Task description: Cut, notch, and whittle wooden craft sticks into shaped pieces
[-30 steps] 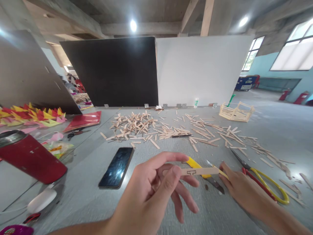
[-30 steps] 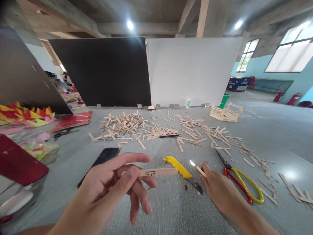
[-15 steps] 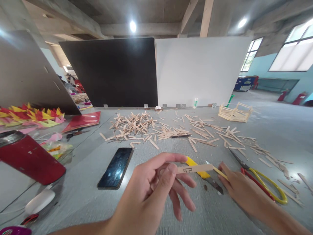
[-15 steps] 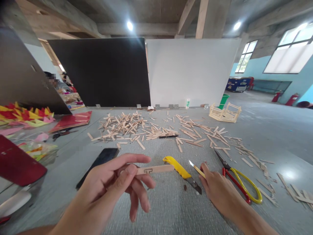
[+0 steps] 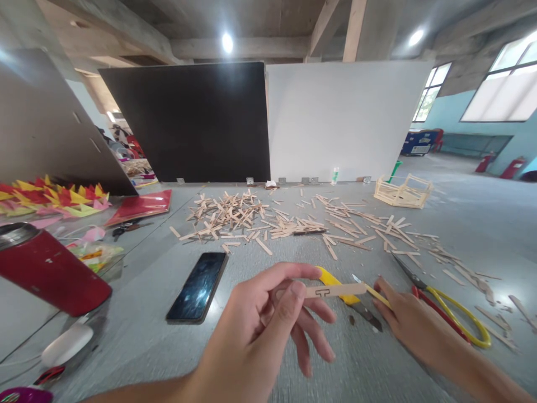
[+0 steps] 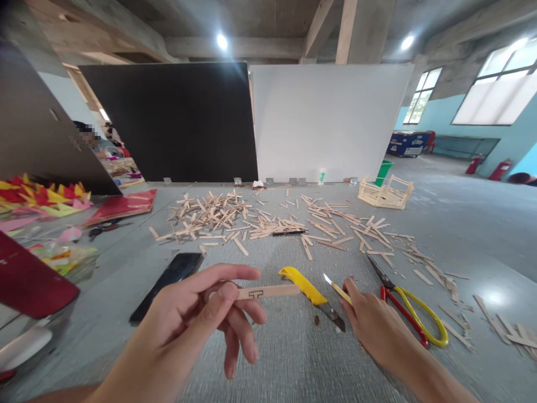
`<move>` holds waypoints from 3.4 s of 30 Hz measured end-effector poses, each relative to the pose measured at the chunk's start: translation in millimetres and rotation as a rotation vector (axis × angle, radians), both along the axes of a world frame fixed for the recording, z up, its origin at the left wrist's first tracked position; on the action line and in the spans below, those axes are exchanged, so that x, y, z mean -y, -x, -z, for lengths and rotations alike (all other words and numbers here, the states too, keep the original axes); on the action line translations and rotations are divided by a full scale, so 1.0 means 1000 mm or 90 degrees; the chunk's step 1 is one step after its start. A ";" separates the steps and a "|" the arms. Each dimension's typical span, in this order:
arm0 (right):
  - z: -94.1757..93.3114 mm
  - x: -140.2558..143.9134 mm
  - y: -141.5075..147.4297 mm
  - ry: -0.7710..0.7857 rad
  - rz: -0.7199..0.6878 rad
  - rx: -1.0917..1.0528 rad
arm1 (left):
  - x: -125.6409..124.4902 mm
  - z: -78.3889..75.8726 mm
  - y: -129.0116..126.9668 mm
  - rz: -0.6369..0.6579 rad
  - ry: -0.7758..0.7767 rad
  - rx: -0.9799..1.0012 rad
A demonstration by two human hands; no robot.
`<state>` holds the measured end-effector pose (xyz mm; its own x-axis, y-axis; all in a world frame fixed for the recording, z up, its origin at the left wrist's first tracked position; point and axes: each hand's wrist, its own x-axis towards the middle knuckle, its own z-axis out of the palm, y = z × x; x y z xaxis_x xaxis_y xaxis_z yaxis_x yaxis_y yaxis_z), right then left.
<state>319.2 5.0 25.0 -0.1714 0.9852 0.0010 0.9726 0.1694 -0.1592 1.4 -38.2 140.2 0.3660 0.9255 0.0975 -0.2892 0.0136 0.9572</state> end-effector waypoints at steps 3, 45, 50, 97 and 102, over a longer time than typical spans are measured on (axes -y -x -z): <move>0.000 0.000 0.000 0.003 -0.001 -0.007 | -0.001 0.000 0.000 0.002 -0.003 -0.001; -0.015 -0.002 0.011 -0.165 -0.041 0.039 | -0.043 0.091 -0.015 0.049 -0.217 -0.663; -0.028 -0.007 0.041 -0.076 -0.136 0.028 | -0.022 0.088 -0.016 0.011 -0.292 -0.753; -0.009 0.010 0.078 0.111 -0.088 -0.585 | 0.000 0.123 -0.005 0.141 -0.577 -0.805; -0.013 0.015 0.086 0.076 -0.104 -0.554 | -0.008 0.117 -0.002 0.178 -0.554 -0.763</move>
<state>233.6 -9.6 38.4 -0.2958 0.9505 0.0951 0.4640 0.2300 -0.8555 3.0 -30.7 23.1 0.7744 0.6267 0.0875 0.5632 -0.7456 0.3562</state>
